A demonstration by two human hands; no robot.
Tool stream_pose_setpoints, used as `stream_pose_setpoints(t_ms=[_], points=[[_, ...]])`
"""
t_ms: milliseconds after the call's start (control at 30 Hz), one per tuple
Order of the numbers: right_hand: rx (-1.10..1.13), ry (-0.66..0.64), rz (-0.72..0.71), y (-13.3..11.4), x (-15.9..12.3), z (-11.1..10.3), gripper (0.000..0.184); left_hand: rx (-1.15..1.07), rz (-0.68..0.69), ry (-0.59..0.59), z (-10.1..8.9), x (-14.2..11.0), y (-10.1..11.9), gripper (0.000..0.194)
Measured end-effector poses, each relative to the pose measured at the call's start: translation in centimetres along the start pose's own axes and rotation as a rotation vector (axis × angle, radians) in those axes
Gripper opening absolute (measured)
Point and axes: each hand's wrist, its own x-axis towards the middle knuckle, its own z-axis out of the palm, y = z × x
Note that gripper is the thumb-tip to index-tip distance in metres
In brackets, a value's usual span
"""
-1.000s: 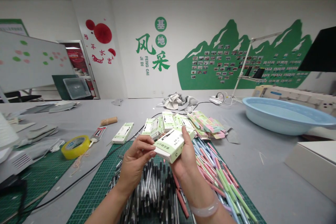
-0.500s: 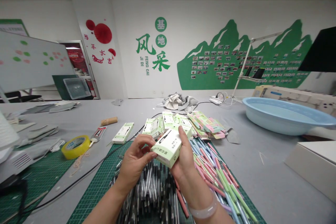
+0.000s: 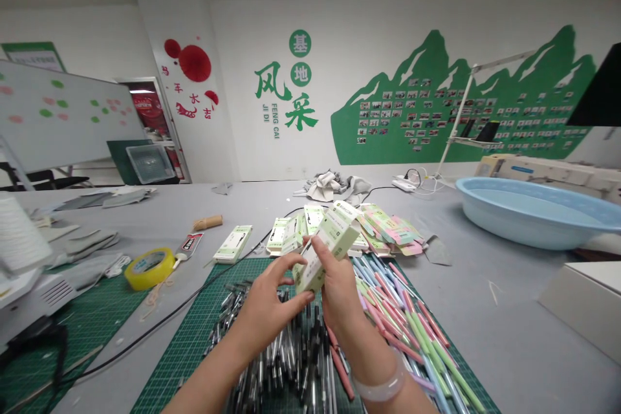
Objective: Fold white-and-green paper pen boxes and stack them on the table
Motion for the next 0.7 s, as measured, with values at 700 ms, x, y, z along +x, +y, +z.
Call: stream_pose_setpoints(t_ms=[700], points=[[0.008,0.113,-0.117,-3.3,1.7,-1.5,0.059,0.852,-0.689,0.255,-8.0,7.6,-16.6,0.060]])
